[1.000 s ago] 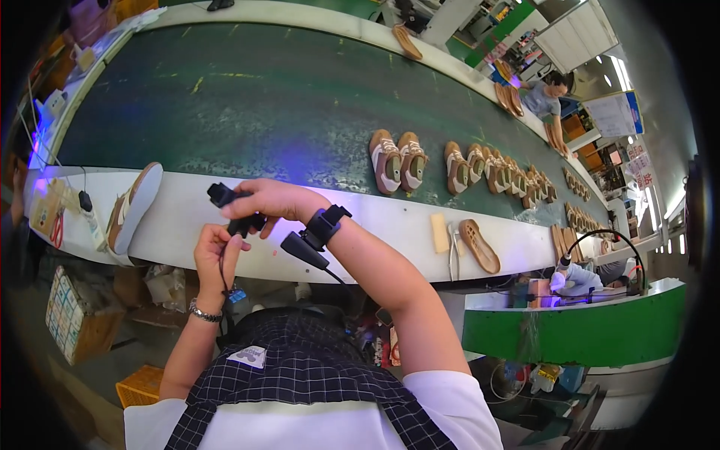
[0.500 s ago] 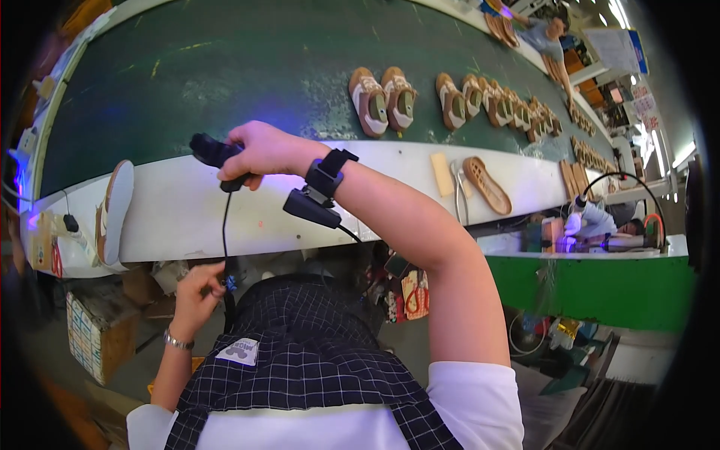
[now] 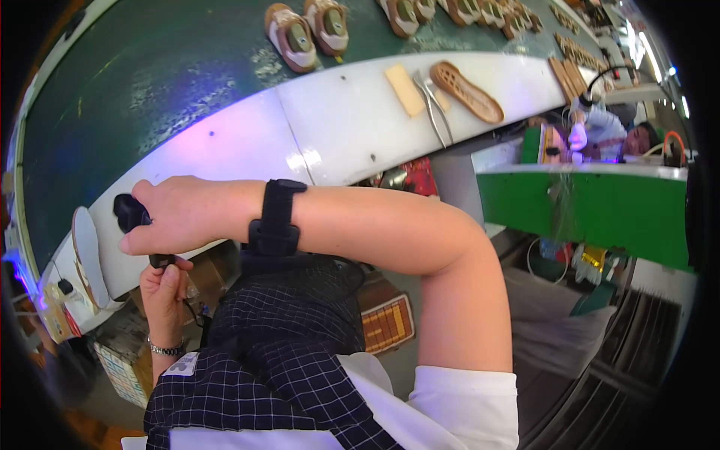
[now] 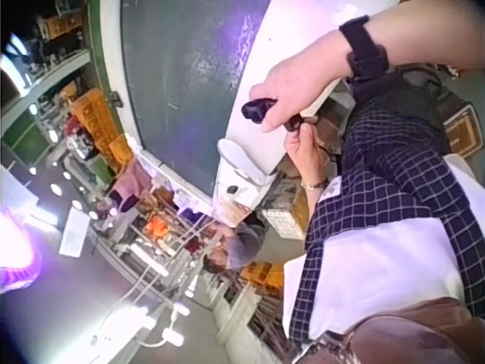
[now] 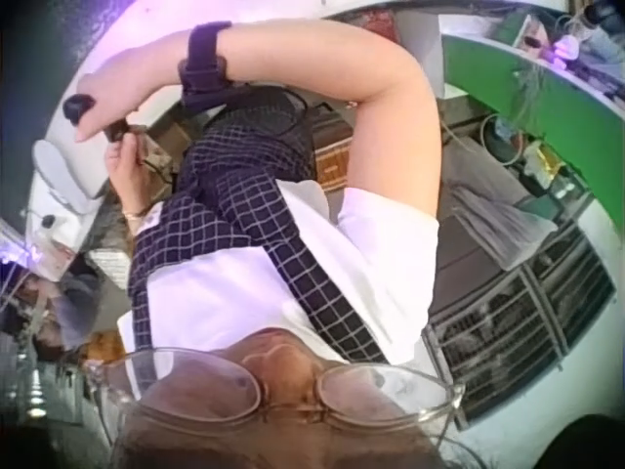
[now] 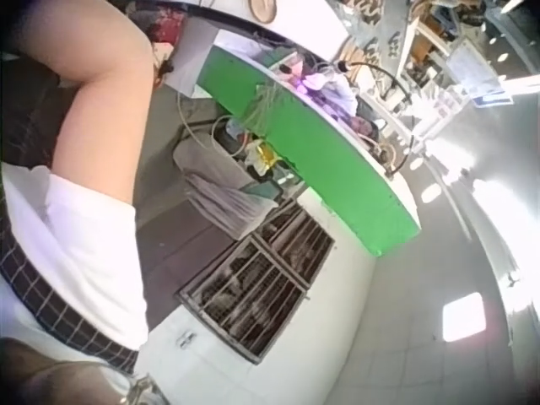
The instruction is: Inspecting and pairing shoe components on a conveyor belt in a manufacturing facility.
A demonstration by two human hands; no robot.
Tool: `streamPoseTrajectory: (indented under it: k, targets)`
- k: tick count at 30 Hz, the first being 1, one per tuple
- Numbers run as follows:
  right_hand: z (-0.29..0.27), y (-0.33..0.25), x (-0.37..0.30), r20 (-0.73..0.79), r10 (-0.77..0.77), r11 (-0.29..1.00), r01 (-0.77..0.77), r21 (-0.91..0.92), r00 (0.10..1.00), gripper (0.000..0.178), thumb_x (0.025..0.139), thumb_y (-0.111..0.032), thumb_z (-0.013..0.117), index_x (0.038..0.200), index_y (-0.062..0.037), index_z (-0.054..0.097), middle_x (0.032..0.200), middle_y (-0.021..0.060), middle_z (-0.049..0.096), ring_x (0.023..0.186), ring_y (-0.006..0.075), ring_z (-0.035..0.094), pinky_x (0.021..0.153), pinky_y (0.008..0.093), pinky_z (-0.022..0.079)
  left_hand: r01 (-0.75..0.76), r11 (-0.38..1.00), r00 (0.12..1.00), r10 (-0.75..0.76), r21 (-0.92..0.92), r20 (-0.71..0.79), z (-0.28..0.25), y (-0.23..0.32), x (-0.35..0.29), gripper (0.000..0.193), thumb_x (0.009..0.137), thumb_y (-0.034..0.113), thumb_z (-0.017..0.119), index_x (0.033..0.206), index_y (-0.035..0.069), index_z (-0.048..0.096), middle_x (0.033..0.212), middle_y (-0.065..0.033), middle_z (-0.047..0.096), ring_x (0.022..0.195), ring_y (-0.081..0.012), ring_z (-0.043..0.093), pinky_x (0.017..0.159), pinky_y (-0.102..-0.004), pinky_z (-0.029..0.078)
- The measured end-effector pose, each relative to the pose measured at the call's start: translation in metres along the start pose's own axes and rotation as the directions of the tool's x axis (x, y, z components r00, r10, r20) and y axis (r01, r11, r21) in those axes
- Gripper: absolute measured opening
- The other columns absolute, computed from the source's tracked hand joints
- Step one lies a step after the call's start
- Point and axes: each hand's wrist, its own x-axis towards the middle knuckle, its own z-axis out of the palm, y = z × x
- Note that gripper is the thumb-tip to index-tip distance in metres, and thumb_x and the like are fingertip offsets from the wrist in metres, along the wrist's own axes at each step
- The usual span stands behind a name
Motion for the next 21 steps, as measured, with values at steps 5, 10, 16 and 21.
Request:
streamPoseTrajectory:
  k: [5,10,16,21]
  targets:
    - [-0.028,0.042,-0.029,-0.104,0.073,0.997,-0.074,-0.002,0.992,0.059,0.079,-0.049,0.052,0.092,0.0080,0.062,0.089,0.0226,0.064,0.086,0.0350,0.060,0.077,0.0388,0.046,0.068,0.997,0.998,-0.068,-0.041,0.006,0.000,0.003,0.014,0.037,0.096,0.030,0.047,0.089,-0.004,0.059,0.047,0.0053,0.035,0.042,-0.0029,0.025,0.042,-0.0198,0.018]
    - [-0.032,0.047,-0.041,-0.098,0.140,0.988,-0.132,0.085,0.985,0.069,0.077,-0.055,0.055,0.105,0.0081,0.057,0.092,0.0227,0.064,0.087,0.0349,0.061,0.079,0.0384,0.046,-0.011,0.999,1.000,0.011,0.041,-0.006,-0.011,0.016,0.027,0.035,0.096,0.028,0.047,0.091,-0.004,0.060,0.048,0.0063,0.035,0.043,-0.0022,0.026,0.042,-0.0199,0.018]
    - [0.002,0.016,0.003,-0.133,0.005,1.000,-0.006,-0.008,0.991,0.070,0.072,-0.044,0.072,0.116,0.0036,0.046,0.089,0.0176,0.063,0.083,0.0241,0.063,0.071,0.0307,0.051,0.095,0.915,0.991,-0.126,0.393,0.053,0.008,0.052,0.027,0.020,0.091,0.016,0.054,0.097,0.002,0.066,0.059,0.0072,0.048,0.053,-0.0006,0.039,0.046,-0.0197,0.031]
    - [0.019,0.003,0.045,0.147,0.136,0.920,-0.180,0.350,0.980,0.051,0.078,-0.016,0.070,0.121,-0.0038,0.045,0.088,0.0089,0.061,0.080,0.0132,0.062,0.057,0.0228,0.051,-0.066,0.946,0.998,0.060,0.318,0.031,-0.035,0.033,0.013,0.021,0.091,0.013,0.052,0.100,-0.002,0.063,0.076,0.0002,0.057,0.068,-0.0060,0.050,0.064,-0.0206,0.042]
